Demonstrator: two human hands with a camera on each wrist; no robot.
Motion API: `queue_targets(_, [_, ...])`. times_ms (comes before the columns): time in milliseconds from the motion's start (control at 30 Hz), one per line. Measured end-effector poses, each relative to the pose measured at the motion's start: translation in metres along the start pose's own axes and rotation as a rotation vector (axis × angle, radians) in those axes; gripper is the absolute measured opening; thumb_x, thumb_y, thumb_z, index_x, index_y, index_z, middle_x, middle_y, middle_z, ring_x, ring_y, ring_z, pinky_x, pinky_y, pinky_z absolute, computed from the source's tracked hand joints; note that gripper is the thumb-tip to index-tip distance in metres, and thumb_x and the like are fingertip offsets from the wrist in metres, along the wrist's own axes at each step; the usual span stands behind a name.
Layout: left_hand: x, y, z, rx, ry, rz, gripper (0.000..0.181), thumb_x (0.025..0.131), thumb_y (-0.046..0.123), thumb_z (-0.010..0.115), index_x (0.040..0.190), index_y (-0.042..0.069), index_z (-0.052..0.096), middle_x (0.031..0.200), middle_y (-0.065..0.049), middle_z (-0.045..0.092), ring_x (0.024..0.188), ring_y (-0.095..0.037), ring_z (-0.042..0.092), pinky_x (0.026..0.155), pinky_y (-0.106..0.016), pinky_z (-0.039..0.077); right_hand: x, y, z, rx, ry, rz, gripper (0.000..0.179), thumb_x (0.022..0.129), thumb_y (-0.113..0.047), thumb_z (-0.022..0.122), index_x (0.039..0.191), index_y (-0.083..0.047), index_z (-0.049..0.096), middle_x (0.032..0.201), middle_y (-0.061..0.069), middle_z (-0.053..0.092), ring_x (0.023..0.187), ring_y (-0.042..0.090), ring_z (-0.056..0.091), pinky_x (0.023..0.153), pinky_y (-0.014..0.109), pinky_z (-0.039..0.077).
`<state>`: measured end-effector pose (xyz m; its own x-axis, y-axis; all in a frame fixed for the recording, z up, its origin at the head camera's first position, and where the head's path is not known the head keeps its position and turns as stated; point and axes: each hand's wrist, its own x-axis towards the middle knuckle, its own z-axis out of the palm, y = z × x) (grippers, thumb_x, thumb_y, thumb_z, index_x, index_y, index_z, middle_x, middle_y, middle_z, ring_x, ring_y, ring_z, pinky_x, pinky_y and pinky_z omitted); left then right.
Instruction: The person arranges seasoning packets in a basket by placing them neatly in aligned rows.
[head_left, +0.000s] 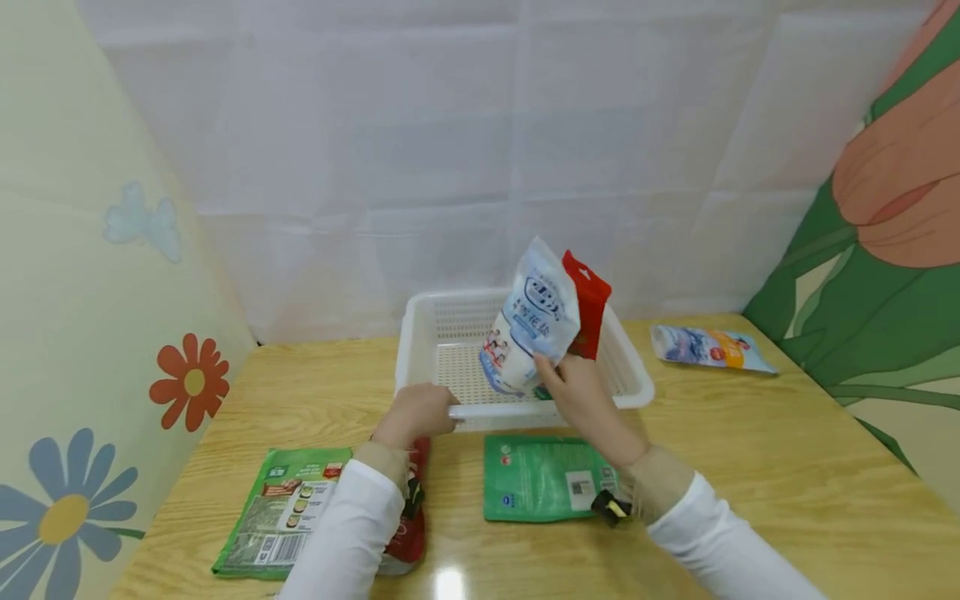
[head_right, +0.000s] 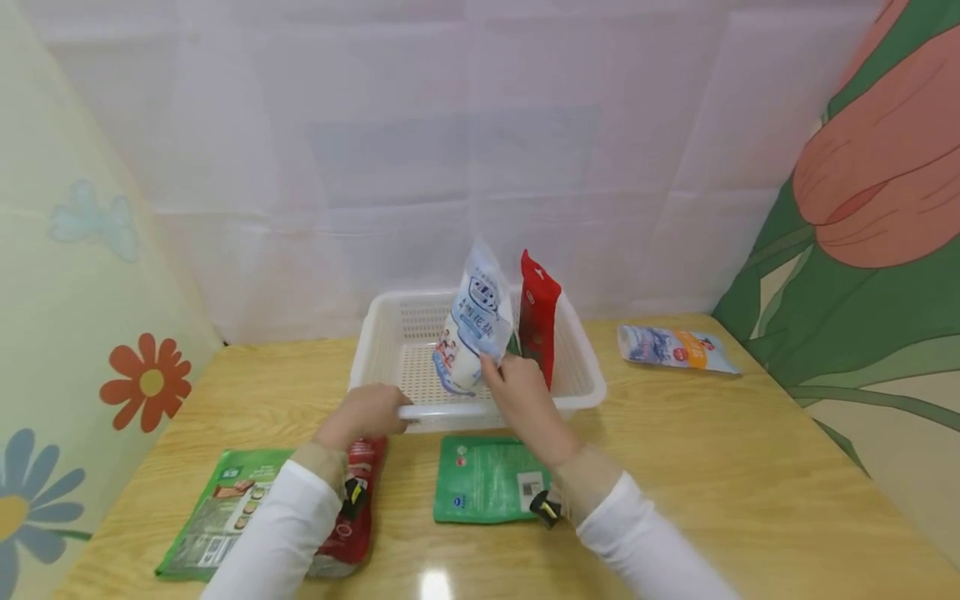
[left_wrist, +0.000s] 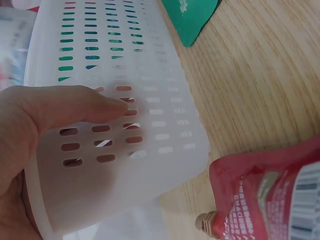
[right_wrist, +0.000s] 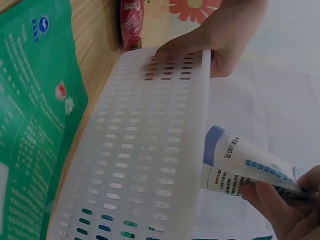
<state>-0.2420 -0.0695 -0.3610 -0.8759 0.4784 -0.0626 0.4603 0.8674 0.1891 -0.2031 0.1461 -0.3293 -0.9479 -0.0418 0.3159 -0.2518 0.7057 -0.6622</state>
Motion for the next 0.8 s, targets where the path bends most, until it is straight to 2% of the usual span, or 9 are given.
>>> queue_targets(100, [0.000, 0.001, 0.000, 0.006, 0.004, -0.002, 0.005, 0.075, 0.014, 0.066, 0.072, 0.015, 0.070, 0.073, -0.005, 0.066, 0.066, -0.022, 0.058, 0.061, -0.040, 0.049, 0.009, 0.005, 0.010, -0.051, 0.007, -0.016, 0.033, 0.098, -0.017, 0.048, 0.071, -0.001, 0.056, 0.054, 0.000, 0.038, 0.052, 0.014, 0.035, 0.049, 0.026, 0.030])
queue_targets(200, [0.001, 0.001, 0.000, 0.004, -0.002, -0.009, 0.006, 0.075, 0.013, 0.067, 0.070, 0.014, 0.069, 0.071, -0.005, 0.065, 0.064, -0.020, 0.054, 0.060, -0.039, 0.049, 0.015, 0.009, 0.019, -0.080, -0.015, 0.014, 0.039, 0.099, -0.017, 0.046, 0.061, -0.010, 0.041, 0.054, -0.004, 0.027, 0.051, 0.014, 0.031, 0.048, 0.027, 0.027])
queue_targets(333, [0.001, 0.001, 0.001, -0.001, 0.000, -0.012, 0.006, 0.075, 0.013, 0.068, 0.069, 0.014, 0.069, 0.070, -0.003, 0.063, 0.061, -0.017, 0.050, 0.058, -0.038, 0.047, 0.023, 0.014, 0.027, -0.125, -0.046, 0.060, 0.042, 0.099, -0.018, 0.046, 0.059, -0.014, 0.033, 0.055, -0.003, 0.026, 0.051, 0.015, 0.032, 0.049, 0.027, 0.028])
queue_targets(600, [0.001, 0.001, 0.002, 0.004, 0.002, -0.031, 0.005, 0.077, 0.019, 0.070, 0.074, 0.014, 0.072, 0.074, -0.002, 0.067, 0.063, -0.016, 0.053, 0.058, -0.037, 0.047, 0.038, 0.023, 0.036, -0.147, -0.152, 0.151, 0.039, 0.099, -0.021, 0.045, 0.062, -0.012, 0.037, 0.056, -0.001, 0.032, 0.052, 0.014, 0.034, 0.049, 0.025, 0.029])
queue_targets(800, [0.000, 0.002, 0.000, 0.006, -0.001, -0.032, 0.004, 0.076, 0.015, 0.069, 0.072, 0.017, 0.070, 0.071, -0.002, 0.063, 0.061, -0.016, 0.048, 0.057, -0.036, 0.045, 0.043, 0.031, 0.040, -0.120, -0.215, 0.193, 0.037, 0.100, -0.022, 0.044, 0.064, -0.012, 0.040, 0.056, -0.001, 0.032, 0.051, 0.013, 0.035, 0.049, 0.025, 0.030])
